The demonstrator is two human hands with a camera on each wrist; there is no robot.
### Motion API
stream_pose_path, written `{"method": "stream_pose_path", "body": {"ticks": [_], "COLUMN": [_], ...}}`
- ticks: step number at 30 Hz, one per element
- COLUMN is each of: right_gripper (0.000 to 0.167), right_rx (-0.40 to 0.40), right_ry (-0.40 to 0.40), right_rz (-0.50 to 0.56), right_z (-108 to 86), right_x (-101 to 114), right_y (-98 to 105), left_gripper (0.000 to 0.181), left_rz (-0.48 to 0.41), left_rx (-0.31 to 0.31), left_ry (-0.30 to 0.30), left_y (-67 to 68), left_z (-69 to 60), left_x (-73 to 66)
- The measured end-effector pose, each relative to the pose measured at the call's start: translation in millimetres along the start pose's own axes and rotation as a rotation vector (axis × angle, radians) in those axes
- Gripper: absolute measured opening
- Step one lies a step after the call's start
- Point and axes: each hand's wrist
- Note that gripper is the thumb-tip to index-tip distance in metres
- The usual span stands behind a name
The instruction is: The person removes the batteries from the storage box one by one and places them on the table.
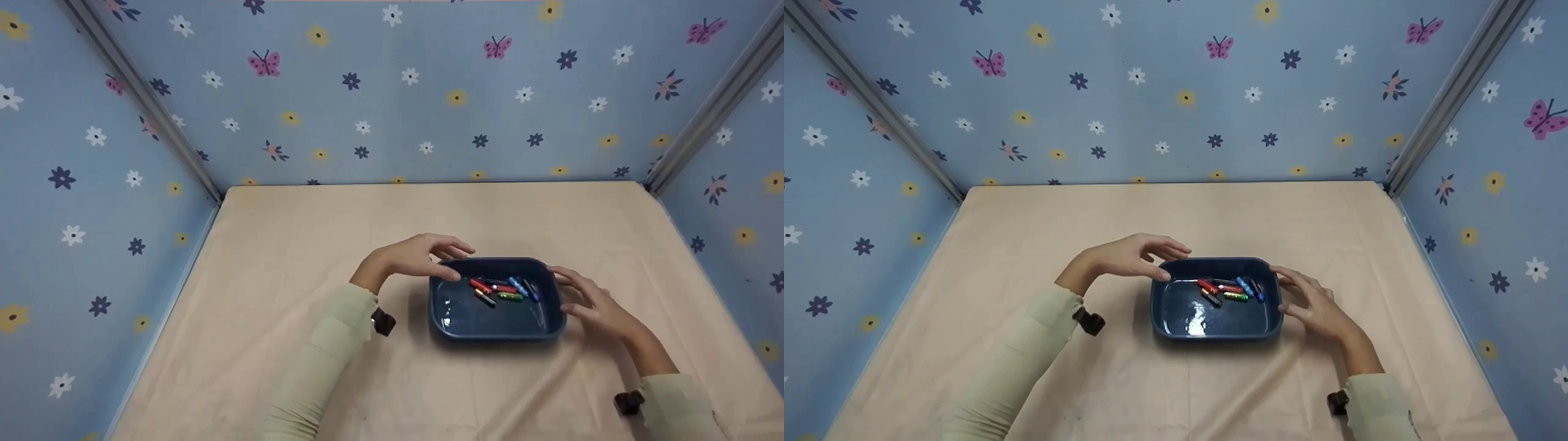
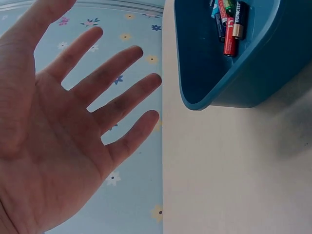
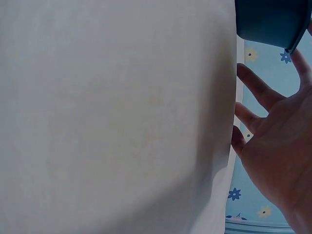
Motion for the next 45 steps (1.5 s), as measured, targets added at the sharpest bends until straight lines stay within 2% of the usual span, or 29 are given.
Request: {"method": "stream_pose_path", "body": {"ticks": [4, 9, 12, 19, 22, 26, 30, 38, 45], "right_gripper": [0.071, 0.071, 0.071, 0.072, 0.071, 0.071, 0.071, 0.070, 0.070], "right_rx": [0.000, -0.001, -0.016, -0.030, -0.030, -0.019, -0.022, -0.001, 0.010], "right_ry": [-0.012, 0.075, 0.108, 0.092, 0.086, 0.096, 0.090, 0.018, 0.027], "right_rz": [-0.007, 0.077, 0.089, 0.041, 0.035, 0.063, 0.047, 0.043, 0.090], "right_z": [-0.2, 1.2, 2.1, 0.0, -0.3, 1.1, 1.9, 1.3, 0.4], "right_x": [-1.0, -2.7, -2.6, -1.4, -0.9, -1.2, -0.9, 2.9, 1.3], "right_y": [-0.7, -2.6, -3.5, -3.3, -3.1, -2.9, -1.4, 1.4, -1.0], "left_gripper": [0.066, 0.064, 0.062, 0.061, 0.061, 0.059, 0.058, 0.053, 0.049], "left_rz": [0.005, 0.005, -0.005, -0.005, -0.007, -0.008, 0.002, 0.065, 0.148], "left_rx": [0.049, 0.080, 0.088, 0.141, 0.151, 0.148, 0.149, 0.147, 0.155], "left_ry": [0.015, -0.010, -0.022, 0.015, 0.012, 0.020, 0.045, 0.059, 0.105], "left_y": [-3.4, -7.6, -9.9, -18.8, -22.4, -26.4, -30.2, -38.5, -47.7], "left_z": [9.9, 24.2, 32.3, 48.5, 53.7, 56.8, 58.2, 62.2, 64.3], "left_x": [0.2, -0.7, -2.3, -1.8, 1.3, 5.3, 7.0, 8.1, 7.4]}}
Point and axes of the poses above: each hand's wrist, its own z-axis towards the middle knuckle, its own y-axis out of the back of the hand, x = y × z, and after that the axes turned 2 degrees about -x, right-handed
